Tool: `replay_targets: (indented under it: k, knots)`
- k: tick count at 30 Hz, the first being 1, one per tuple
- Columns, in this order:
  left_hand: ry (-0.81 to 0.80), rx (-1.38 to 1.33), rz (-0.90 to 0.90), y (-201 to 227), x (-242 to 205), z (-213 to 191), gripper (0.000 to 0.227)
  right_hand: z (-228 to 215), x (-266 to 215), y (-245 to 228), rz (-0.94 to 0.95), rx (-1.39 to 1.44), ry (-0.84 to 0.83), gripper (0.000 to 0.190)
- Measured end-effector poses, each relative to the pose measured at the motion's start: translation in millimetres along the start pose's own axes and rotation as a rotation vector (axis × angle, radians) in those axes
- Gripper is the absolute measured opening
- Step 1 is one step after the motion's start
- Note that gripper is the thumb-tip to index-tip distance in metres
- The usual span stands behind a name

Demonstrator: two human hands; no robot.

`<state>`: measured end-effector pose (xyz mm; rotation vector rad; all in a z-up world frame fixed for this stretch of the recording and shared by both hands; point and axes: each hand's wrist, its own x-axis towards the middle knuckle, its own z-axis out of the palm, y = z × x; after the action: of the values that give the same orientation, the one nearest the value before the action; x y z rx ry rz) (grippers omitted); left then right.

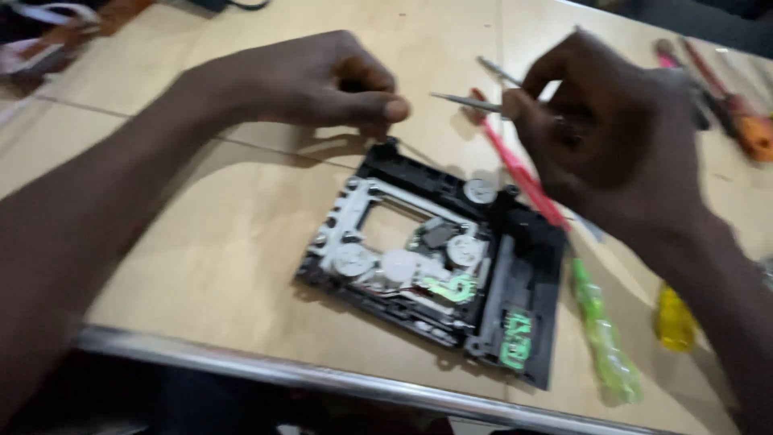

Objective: Unscrewing and removing internal components from a disc drive assembly using a screwdriver.

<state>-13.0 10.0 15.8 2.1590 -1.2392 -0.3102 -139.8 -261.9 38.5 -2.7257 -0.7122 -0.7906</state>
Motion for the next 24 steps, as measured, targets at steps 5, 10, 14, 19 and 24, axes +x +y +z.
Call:
replay_targets:
  k: [5, 10, 14, 19, 24]
  knots:
    - [-0.024, -0.065, 0.064, 3, -5, -1, 0.046, 4, -5, 9, -0.013, -0.156, 0.012, 0.03]
    - [-0.06, -0.121, 0.018, 7, -9, -2, 0.059, 0, -6, 3, -0.005, -0.158, -0.012, 0.028]
    - [-0.035, -0.099, -0.014, 6, -8, -2, 0.057, -2, -3, -4, -0.007, -0.069, -0.035, 0.027]
    - [-0.048, -0.112, -0.028, 6, -6, -1, 0.054, 0, -7, 1, -0.027, -0.064, -0.024, 0.024]
    - [-0.044, -0.09, -0.003, 5, -7, -1, 0.053, -4, -4, -11, -0.037, -0.065, -0.029, 0.025]
